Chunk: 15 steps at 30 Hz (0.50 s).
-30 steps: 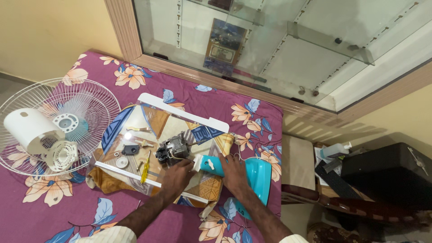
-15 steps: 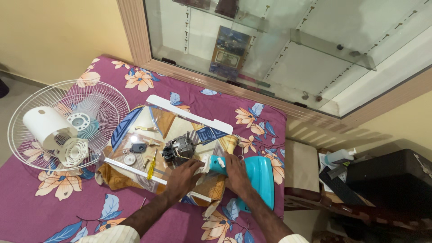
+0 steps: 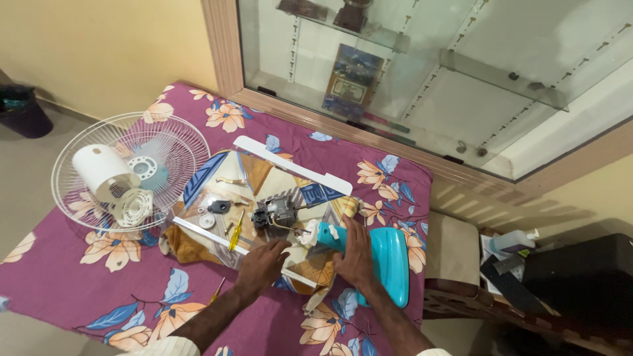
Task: The person works at a table with a disassembled table fan, handling the teal fan base, motor housing, and small parts. They use a screwdriver to unscrew and manipulate components, fitting parts onto the fan base and repositioning the motor assembly as they work through the fan's parts.
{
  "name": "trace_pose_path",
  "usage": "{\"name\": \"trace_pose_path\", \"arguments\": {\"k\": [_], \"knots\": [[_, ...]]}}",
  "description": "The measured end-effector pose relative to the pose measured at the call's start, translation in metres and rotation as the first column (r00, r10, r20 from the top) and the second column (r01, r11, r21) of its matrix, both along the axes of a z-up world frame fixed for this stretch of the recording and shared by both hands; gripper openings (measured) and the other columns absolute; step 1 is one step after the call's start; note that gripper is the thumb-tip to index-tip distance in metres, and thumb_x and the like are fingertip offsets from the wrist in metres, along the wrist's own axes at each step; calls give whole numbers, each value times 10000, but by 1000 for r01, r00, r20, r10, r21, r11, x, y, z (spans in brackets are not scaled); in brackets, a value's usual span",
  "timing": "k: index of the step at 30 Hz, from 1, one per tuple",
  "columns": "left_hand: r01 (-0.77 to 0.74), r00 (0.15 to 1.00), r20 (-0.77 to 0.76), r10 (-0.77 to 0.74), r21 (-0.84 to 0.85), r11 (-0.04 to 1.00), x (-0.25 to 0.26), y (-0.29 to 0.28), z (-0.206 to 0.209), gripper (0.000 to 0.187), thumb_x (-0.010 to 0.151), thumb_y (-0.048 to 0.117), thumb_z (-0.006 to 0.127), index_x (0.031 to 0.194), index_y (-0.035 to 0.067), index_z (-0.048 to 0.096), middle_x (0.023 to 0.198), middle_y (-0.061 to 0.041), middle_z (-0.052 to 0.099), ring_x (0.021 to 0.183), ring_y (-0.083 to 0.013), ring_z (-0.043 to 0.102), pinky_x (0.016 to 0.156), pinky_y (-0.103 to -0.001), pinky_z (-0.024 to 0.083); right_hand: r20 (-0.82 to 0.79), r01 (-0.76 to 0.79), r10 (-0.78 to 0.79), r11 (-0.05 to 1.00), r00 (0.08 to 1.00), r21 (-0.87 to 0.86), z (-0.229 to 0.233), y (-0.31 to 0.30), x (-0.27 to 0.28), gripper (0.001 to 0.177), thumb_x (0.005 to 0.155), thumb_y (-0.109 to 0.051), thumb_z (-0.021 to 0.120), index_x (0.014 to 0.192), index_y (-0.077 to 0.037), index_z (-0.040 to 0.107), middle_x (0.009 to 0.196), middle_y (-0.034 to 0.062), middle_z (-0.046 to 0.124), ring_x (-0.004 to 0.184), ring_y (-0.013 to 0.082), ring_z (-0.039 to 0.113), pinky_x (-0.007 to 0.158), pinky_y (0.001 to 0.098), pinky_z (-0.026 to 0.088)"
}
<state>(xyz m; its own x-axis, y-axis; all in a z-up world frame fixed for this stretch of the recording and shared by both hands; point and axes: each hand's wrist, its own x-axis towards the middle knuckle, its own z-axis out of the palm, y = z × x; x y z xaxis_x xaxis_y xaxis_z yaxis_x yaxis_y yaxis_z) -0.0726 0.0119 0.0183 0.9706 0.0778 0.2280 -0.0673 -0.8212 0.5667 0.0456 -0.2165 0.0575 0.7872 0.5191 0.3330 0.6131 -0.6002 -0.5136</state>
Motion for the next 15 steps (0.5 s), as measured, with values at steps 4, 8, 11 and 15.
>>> {"name": "trace_pose_path", "arguments": {"k": [4,8,11,15], "knots": [[-29,998,62,31,-40,999,-17,10,1,181,937,138,656,1102,71,686,1069,-76,714,873,-257,724,730,-380,608,155,-85,73,994,985,70,8,14,-12,764,656,-10,606,1404,21,457,1313,236,547,1268,426,501,1131,538,369],[-109,994,-12,109,-28,994,-30,23,1,145,938,117,625,1058,75,696,1020,-83,705,870,-280,709,732,-412,590,268,-153,120,982,956,107,16,30,-23,667,692,17,581,1354,33,503,1290,237,565,1261,421,518,1110,541,389],[-180,983,34,181,-34,983,-39,33,-1,141,937,119,620,1042,64,694,1005,-102,701,879,-309,702,743,-442,575,320,-197,152,974,935,113,20,43,-34,602,704,38,573,1305,23,552,1240,220,592,1232,400,550,1094,528,412],[-330,944,-22,330,-89,940,-47,56,-5,165,933,145,616,1051,66,700,987,-118,687,881,-345,685,790,-481,552,349,-254,204,961,915,106,22,68,-45,532,733,66,564,1260,14,610,1167,192,644,1167,357,621,1067,502,462]]}}
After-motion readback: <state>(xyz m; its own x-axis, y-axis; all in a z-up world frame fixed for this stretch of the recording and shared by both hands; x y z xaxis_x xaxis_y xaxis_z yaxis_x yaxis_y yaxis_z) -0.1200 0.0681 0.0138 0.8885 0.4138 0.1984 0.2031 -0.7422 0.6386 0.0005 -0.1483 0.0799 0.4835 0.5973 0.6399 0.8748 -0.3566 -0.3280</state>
